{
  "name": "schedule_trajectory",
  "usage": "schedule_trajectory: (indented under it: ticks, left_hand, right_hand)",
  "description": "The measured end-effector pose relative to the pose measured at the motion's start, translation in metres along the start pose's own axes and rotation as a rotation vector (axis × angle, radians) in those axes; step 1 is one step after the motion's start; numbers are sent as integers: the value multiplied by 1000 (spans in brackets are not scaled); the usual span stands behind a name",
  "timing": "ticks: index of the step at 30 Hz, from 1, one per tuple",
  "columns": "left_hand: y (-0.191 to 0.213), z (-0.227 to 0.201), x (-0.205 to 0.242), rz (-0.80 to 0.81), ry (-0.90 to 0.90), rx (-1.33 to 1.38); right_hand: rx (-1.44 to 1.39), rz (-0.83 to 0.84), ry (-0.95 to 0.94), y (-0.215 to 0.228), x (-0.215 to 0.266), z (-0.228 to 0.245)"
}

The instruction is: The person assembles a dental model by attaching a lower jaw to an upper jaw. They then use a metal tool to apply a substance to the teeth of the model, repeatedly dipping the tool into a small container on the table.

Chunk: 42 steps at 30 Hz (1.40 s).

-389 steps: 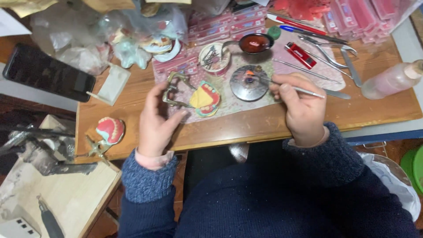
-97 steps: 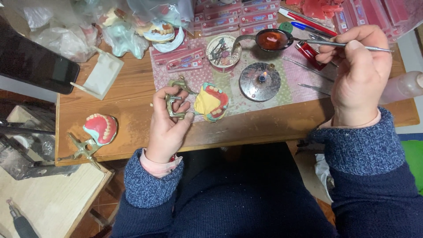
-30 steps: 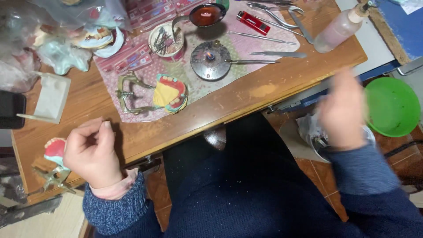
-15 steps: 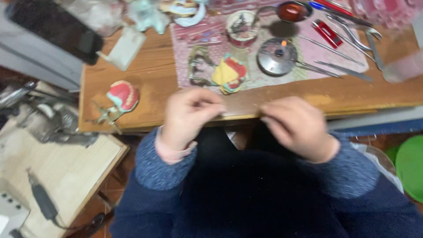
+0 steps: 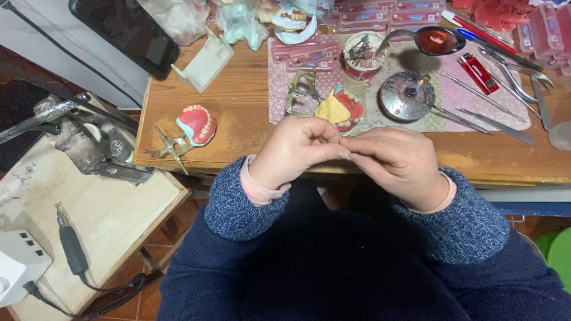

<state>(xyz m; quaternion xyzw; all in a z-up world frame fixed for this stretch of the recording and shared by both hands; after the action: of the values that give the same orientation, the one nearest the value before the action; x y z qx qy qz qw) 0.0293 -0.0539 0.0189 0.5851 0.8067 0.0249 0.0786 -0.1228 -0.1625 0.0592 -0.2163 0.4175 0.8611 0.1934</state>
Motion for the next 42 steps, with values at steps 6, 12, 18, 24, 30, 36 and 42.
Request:
schedule_trajectory:
  ticks: [6, 12, 18, 24, 30, 36, 42]
  left_hand:
    - [-5, 2, -11, -72, -126, 79]
    - [19, -27, 5, -444, -375, -589]
    - [-1, -14, 0, -317, -369, -943]
    - [1, 3, -2, -323, -324, -918]
    - [4, 2, -3, -321, -341, -902]
    - [4, 4, -2, -329, -356, -912]
    - [4, 5, -3, -329, -362, -921]
  right_hand:
    - [146, -55, -43, 8, -5, -10]
    - [-123, -276, -460, 14, 27, -79]
    - [-135, 14, -548, -3, 7, -73]
    - [-115, 137, -536, -15, -2, -76]
    - [-54, 151, -518, -15, -5, -71]
    - [-39, 146, -444, -15, -5, -69]
    - [-41, 119, -325, -16, -6, -69]
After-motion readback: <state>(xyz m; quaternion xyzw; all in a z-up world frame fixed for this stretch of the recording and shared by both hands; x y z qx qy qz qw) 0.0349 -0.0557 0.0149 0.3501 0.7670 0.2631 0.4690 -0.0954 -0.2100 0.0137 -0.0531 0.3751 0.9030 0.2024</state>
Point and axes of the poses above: each hand's wrist, its own x-axis away from the middle knuckle, its own y-axis out of the back of the hand, z = x × y, the point moved 4 cm from there along -x, towards the middle knuckle, and after that the axes turned 1 degree about x, right-handed, at the moved point
